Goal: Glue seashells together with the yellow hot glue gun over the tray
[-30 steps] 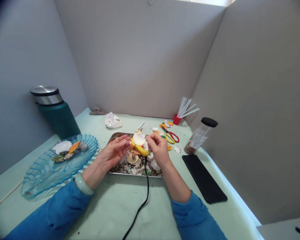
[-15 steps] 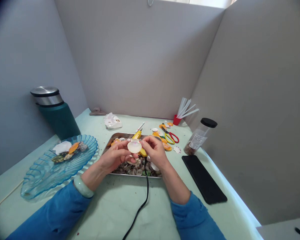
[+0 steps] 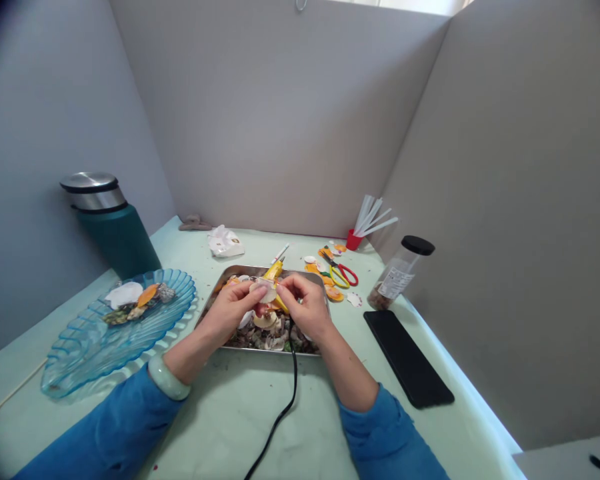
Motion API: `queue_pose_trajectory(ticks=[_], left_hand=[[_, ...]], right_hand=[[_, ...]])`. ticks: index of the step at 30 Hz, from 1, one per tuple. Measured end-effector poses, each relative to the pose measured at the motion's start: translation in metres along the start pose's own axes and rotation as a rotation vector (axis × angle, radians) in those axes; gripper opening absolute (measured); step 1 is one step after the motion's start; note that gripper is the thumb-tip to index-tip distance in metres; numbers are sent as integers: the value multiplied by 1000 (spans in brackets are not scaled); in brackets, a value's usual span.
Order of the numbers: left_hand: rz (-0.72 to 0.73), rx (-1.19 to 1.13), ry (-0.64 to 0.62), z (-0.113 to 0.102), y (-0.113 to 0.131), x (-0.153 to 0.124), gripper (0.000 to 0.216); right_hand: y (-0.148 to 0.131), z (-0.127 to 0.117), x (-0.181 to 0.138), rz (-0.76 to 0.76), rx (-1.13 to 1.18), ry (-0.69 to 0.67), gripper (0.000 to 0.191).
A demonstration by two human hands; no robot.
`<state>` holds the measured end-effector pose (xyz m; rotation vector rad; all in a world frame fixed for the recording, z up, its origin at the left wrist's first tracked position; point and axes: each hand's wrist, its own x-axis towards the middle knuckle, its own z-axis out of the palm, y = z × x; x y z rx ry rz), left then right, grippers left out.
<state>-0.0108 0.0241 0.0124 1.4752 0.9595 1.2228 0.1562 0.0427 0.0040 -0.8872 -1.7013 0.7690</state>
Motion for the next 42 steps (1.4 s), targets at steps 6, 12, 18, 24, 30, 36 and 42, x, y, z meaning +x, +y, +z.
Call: queue_pose_trajectory(ticks=[6, 12, 18, 24, 30, 36, 42], left_hand=[[1, 143, 27, 0, 0, 2, 35], [-55, 130, 25, 1, 2, 1, 36], [-53, 94, 25, 1, 1, 1, 32], [-47, 65, 28, 2, -1, 2, 27], [-37, 66, 32, 4, 2, 0, 27], [-23, 119, 52, 4, 3, 0, 32], [15, 188, 51, 3, 3, -1, 32]], right_hand=[[1, -1, 1, -19, 18, 26, 19], [0, -3, 3, -4, 58, 31, 20], [2, -1, 1, -25, -20, 11, 21], [2, 0, 1, -22, -32, -9, 21], [3, 1, 1, -30, -63, -7, 21], [4, 1, 2, -42, -76, -2, 19], [3, 0, 2, -36, -66, 0, 20]])
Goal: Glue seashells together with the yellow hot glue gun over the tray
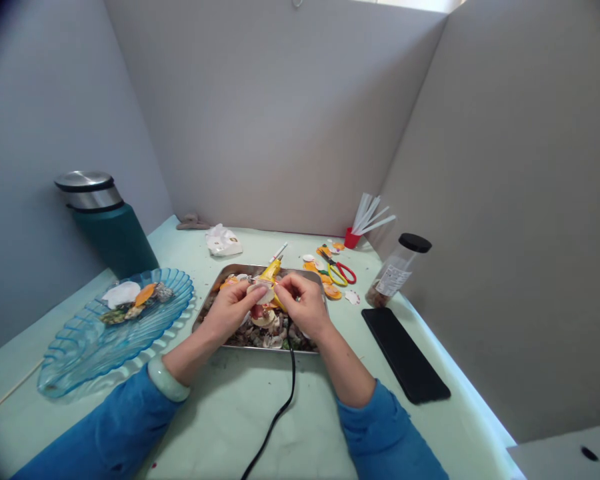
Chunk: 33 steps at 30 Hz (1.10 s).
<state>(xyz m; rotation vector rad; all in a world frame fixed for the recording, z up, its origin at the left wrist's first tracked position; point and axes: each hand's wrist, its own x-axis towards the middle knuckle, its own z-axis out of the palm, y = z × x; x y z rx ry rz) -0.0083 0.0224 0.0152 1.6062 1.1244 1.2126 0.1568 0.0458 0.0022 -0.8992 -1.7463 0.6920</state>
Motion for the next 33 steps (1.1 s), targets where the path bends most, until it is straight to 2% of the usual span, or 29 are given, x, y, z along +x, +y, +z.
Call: queue_pose_trajectory(ticks=[8, 23, 33], left_hand=[[41, 79, 14, -1, 1, -2, 32], [-61, -68, -27, 1, -1, -1, 31], [-15, -51, -26, 0, -2, 1, 36]], right_hand=[[-1, -1, 1, 16, 30, -4, 21], [-1, 0, 0, -14, -37, 19, 21], [-2, 0, 0, -25, -58, 6, 24]])
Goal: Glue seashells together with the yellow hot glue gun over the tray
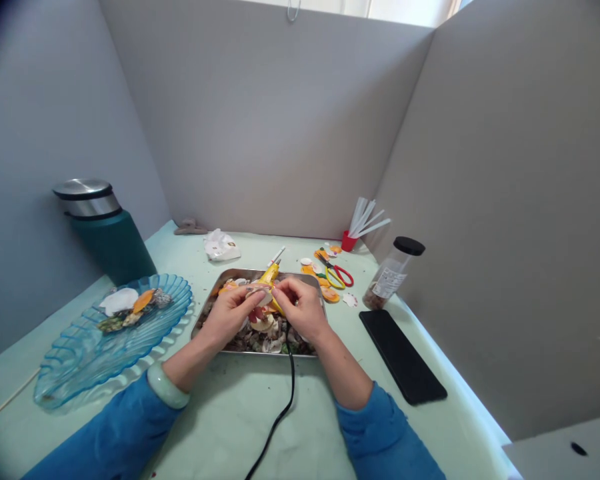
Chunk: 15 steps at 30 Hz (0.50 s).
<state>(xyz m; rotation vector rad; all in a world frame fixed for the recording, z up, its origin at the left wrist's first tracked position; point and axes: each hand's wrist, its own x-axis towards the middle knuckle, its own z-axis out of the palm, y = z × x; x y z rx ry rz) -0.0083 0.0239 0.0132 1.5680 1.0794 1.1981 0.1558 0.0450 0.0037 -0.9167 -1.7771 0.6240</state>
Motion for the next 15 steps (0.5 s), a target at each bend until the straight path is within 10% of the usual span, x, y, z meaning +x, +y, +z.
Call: queue_pose_trajectory(ticks=[15], left_hand=[[35, 38, 24, -2, -5, 1, 35]], right_hand=[[-1, 1, 0, -7, -1, 3, 24]])
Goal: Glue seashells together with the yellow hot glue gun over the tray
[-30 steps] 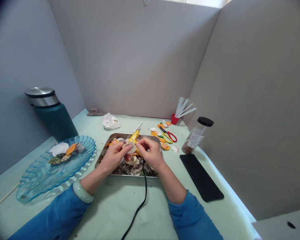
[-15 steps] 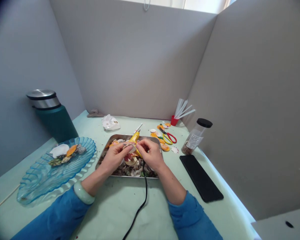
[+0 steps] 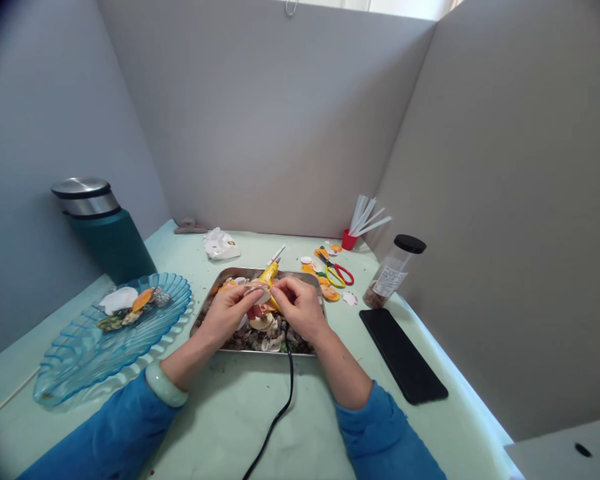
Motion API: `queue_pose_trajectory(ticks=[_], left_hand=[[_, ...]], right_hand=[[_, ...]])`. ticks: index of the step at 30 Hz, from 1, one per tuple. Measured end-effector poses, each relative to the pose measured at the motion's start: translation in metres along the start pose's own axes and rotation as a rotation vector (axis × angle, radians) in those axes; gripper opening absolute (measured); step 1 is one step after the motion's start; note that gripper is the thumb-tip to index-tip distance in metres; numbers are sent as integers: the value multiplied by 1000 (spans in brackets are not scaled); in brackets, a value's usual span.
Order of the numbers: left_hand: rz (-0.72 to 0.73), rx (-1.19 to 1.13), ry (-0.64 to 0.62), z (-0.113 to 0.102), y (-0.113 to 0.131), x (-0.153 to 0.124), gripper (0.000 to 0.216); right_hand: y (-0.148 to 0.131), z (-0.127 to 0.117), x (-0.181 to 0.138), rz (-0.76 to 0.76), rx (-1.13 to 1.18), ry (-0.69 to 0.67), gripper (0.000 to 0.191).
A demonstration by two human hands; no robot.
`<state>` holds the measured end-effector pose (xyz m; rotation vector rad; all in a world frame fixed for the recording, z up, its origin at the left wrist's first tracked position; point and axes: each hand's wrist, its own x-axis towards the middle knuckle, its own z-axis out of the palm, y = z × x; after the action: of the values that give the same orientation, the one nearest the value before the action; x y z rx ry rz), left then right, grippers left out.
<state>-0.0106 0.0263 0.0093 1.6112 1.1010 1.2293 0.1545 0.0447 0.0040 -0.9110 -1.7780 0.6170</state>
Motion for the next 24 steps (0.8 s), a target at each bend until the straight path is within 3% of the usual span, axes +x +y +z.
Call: queue_pose_trajectory(ticks=[24], left_hand=[[-111, -104, -43, 1, 1, -1, 36]], right_hand=[[4, -1, -1, 31, 6, -47, 25]])
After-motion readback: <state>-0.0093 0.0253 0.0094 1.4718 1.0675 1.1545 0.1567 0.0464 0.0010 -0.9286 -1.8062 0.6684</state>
